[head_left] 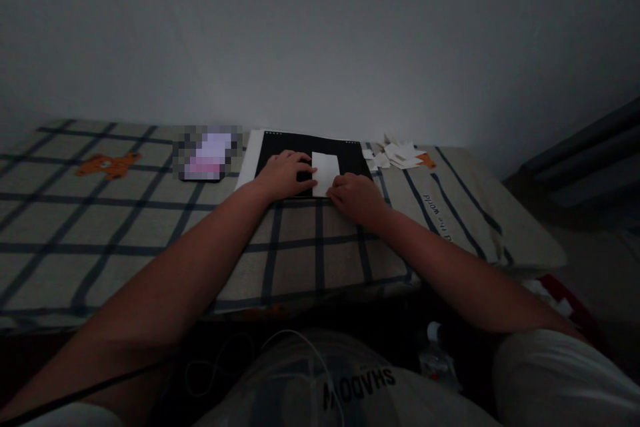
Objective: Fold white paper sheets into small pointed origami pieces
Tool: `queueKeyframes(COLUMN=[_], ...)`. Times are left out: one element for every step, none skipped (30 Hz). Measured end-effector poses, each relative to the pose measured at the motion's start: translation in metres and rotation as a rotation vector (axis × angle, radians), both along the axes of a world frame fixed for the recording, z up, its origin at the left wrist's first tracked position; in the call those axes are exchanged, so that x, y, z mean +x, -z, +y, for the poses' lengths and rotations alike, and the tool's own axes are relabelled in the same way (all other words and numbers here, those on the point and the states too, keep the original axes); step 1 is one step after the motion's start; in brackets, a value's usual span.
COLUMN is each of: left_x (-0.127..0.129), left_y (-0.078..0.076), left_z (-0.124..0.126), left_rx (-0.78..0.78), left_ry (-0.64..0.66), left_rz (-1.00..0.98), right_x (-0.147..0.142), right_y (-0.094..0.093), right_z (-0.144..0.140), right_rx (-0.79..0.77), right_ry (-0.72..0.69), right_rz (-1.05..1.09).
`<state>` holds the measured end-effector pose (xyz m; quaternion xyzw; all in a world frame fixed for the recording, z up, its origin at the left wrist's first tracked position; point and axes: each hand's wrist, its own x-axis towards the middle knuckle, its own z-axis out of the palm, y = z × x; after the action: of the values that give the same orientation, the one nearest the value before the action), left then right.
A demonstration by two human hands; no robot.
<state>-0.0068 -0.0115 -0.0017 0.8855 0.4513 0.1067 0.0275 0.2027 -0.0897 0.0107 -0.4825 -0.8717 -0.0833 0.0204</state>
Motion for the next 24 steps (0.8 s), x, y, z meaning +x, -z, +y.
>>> queueKeyframes(left_x=[0.000,0.000,0.000,0.000,0.000,0.000,0.000,0.001,0.000,0.000,0.000,0.000,0.000,0.000,0.000,0.000,0.000,0.000,-0.001,-0.001,-0.001,-0.001,-0.002,-0.002], left_y=[0.000,0.000,0.000,-0.001,-0.001,-0.001,-0.002,-0.002,-0.003,-0.003,-0.003,-0.003,-0.003,-0.003,-0.002,-0.002,-0.001,0.000,0.000,0.001,0.001,0.002,0.002,0.002], left_z=[0.000,0.000,-0.001,-0.001,-0.001,-0.001,-0.002,-0.002,-0.002,-0.003,-0.003,-0.003,-0.004,-0.004,-0.005,-0.005,-0.005,-0.005,-0.006,-0.006,-0.006,-0.006,-0.007,-0.007], left_rx=[0.002,0.004,0.004,0.004,0.004,0.004,0.004,0.003,0.002,0.001,0.000,-0.001,-0.001,0.001,0.005,0.011,0.020,0.029,0.040,0.052,0.065,0.079,0.094,0.108], left_ry=[0.001,0.001,-0.001,-0.003,-0.003,-0.003,-0.002,0.000,0.000,-0.001,-0.004,-0.008,-0.009,-0.009,-0.007,-0.003,-0.001,0.004,0.008,0.014,0.021,0.029,0.038,0.048], left_rz=[0.001,0.001,0.002,0.004,0.006,0.007,0.008,0.008,0.009,0.010,0.011,0.011,0.012,0.011,0.011,0.009,0.008,0.007,0.005,0.004,0.002,-0.001,-0.005,-0.010], right_x=[0.000,0.001,0.002,0.003,0.004,0.005,0.006,0.007,0.007,0.008,0.008,0.008,0.009,0.009,0.009,0.009,0.009,0.009,0.009,0.009,0.009,0.009,0.010,0.010], right_y=[0.000,-0.001,-0.002,-0.002,-0.003,-0.003,-0.004,-0.004,-0.003,-0.003,-0.002,-0.001,-0.001,0.000,0.000,0.001,0.001,0.001,0.001,0.001,0.001,0.001,0.002,0.002], right_z=[-0.002,-0.003,-0.004,-0.005,-0.005,-0.004,-0.002,0.000,0.002,0.005,0.007,0.010,0.013,0.015,0.017,0.019,0.021,0.022,0.023,0.024,0.025,0.025,0.026,0.027], right_rx=[0.001,0.002,0.004,0.008,0.013,0.019,0.027,0.032,0.031,0.030,0.023,0.013,0.005,-0.004,-0.009,-0.012,-0.015,-0.017,-0.019,-0.021,-0.023,-0.024,-0.027,-0.028], right_ry=[-0.004,-0.008,-0.009,-0.005,0.003,0.012,0.027,0.044,0.058,0.077,0.088,0.093,0.093,0.088,0.084,0.083,0.079,0.075,0.067,0.059,0.049,0.040,0.031,0.024], right_rz=[0.007,0.013,0.021,0.032,0.045,0.057,0.071,0.081,0.087,0.093,0.098,0.103,0.108,0.114,0.120,0.125,0.129,0.130,0.130,0.129,0.126,0.125,0.123,0.124])
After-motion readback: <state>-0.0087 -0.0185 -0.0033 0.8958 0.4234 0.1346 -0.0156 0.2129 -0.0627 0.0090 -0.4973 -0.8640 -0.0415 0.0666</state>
